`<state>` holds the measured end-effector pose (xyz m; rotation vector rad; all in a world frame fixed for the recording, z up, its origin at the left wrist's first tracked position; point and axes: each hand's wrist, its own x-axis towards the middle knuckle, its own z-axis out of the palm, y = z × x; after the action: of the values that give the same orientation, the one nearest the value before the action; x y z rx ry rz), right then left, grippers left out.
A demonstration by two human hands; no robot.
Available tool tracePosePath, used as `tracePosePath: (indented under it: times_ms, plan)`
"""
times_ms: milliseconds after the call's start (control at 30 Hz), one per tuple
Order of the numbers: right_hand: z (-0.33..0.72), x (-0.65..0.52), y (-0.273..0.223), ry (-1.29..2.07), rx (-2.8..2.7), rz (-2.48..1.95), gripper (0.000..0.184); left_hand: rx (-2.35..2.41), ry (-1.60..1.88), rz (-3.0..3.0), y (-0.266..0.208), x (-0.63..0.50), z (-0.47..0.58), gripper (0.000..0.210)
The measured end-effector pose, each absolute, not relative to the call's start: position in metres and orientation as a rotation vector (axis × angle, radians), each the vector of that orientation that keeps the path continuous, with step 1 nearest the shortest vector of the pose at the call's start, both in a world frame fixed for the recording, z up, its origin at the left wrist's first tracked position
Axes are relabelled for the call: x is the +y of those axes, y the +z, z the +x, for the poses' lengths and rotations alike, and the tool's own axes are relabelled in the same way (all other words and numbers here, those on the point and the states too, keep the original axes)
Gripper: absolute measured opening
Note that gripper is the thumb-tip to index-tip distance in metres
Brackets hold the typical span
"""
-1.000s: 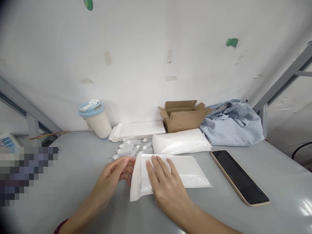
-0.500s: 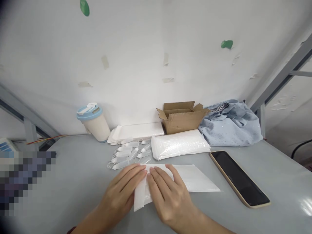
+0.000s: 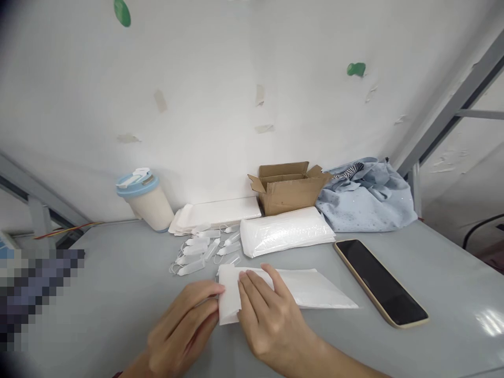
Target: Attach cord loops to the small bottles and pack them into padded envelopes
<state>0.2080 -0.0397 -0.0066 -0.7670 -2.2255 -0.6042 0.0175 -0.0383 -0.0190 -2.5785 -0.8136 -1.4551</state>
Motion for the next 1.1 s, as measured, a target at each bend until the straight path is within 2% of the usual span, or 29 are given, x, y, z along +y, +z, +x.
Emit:
tracePosePath:
  times_ms: [233,367,433,467,567,700,833,1100]
  plan:
    - [0.209,-0.039,-0.008,-0.561,-2.221,-0.749,0.028,-0.775,-1.405,-2.546,-0.02,-0.034,0.021,0.034]
    - [0.212,-0.033,-0.006,-0.531,-2.208,-0.787,0.024,-0.823,-1.271,-2.807,-0.003,-0.021,0.024,0.028]
    - [0.217,-0.027,0.0,-0.568,-2.109,-0.859,0.016,-1.067,-1.266,-2.91,0.013,-0.011,0.028,0.021]
    - [0.221,-0.024,0.003,-0.608,-2.037,-0.892,0.017,-1.243,-1.331,-2.899,0.022,-0.005,0.032,0.018]
    - [0.234,-0.013,0.014,-0.687,-1.945,-0.913,0.037,-1.808,-1.564,-2.922,0.041,0.02,0.047,0.024]
    - [0.253,0.009,0.013,-0.594,-2.146,-1.074,0.027,-2.219,-1.864,-2.96,0.035,0.061,0.075,0.021]
    - [0.271,0.032,-0.007,-0.472,-2.285,-1.272,0.019,-2.443,-1.506,-2.941,0.013,0.087,0.088,0.023]
    - [0.273,0.039,-0.019,-0.385,-2.272,-1.212,0.01,-2.045,-0.858,-2.814,0.017,0.108,0.036,0.019]
